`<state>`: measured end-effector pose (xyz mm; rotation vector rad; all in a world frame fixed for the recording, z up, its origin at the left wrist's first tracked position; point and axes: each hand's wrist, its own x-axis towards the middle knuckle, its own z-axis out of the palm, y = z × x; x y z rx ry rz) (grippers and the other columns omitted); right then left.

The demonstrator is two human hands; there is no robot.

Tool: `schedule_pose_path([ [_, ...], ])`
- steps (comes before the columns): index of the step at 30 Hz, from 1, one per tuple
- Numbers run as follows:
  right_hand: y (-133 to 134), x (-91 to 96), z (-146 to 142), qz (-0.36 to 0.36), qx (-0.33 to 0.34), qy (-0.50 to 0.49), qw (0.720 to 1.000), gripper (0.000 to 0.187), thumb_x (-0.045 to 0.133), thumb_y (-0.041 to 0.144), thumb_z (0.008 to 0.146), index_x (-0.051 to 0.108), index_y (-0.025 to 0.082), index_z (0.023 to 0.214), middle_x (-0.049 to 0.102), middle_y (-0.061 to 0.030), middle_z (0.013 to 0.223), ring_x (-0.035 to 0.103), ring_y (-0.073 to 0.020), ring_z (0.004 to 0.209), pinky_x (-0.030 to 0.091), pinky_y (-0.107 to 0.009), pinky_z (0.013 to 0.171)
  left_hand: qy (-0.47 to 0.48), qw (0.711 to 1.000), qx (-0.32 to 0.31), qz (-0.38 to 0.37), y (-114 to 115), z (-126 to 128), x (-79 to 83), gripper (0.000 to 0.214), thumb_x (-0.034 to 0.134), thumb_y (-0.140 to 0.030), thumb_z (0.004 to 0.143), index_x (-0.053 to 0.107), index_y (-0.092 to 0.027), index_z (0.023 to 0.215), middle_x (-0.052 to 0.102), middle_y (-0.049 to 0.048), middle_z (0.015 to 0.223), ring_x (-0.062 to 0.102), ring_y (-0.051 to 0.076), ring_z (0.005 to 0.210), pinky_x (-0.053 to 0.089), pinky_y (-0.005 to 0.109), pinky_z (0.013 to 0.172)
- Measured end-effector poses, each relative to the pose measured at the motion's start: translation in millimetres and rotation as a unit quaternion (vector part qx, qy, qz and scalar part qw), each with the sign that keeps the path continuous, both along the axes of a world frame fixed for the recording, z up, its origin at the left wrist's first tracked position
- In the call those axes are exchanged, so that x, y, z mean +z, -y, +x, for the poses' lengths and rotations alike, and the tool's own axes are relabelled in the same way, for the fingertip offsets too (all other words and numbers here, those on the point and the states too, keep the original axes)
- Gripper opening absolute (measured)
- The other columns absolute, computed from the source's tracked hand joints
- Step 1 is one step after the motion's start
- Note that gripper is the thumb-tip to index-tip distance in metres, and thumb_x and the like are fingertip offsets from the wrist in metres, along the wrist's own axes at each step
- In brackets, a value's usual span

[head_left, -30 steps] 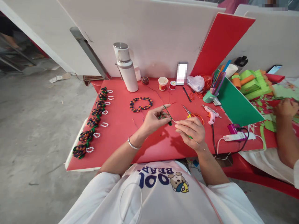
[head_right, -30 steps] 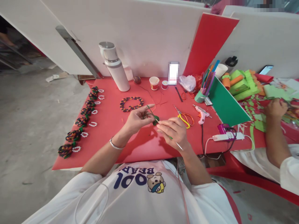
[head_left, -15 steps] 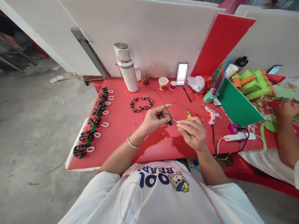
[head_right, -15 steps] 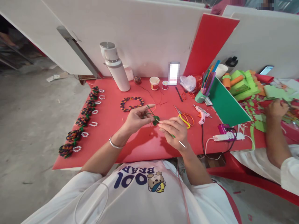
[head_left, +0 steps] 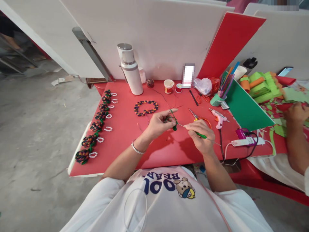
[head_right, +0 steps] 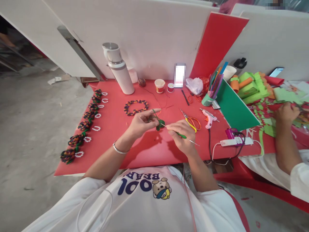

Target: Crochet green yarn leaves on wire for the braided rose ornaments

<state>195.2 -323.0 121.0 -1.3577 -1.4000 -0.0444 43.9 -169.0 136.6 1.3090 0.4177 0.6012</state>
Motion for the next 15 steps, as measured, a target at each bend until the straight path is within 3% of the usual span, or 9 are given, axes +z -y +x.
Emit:
schedule_pose_path([
  [7, -3.6, -6.1, -2.6, 0.017, 0.012, -0.108, 0.994, 0.012, 0.069, 0.028, 0.094, 0.080, 0.031, 0.096, 0.082, -0.0022, 0.092, 0.073, -0.0227, 0.086, 0.059, -0.045, 0.083, 0.017, 0.996, -0.054, -0.073, -1.0, 1.9, -1.7, 0.065, 0.086, -0.019, 0.068, 0.068, -0.011, 0.131, 0.068, 0.0001, 0.070, 0.064, 0.012, 0.059, 0.040, 0.021, 0.053],
  [15, -16.4, -34.9, -13.5, 0.010, 0.006, -0.296, 0.955, 0.024, 0.068, 0.048, 0.093, 0.078, 0.027, 0.093, 0.082, -0.0049, 0.092, 0.077, -0.0223, 0.084, 0.062, -0.038, 0.074, -0.003, 0.992, -0.045, -0.119, 1.0, 3.1, -2.6, 0.074, 0.087, -0.022, 0.066, 0.066, -0.016, 0.137, 0.065, -0.0012, 0.074, 0.053, 0.005, 0.049, 0.023, 0.018, 0.040],
])
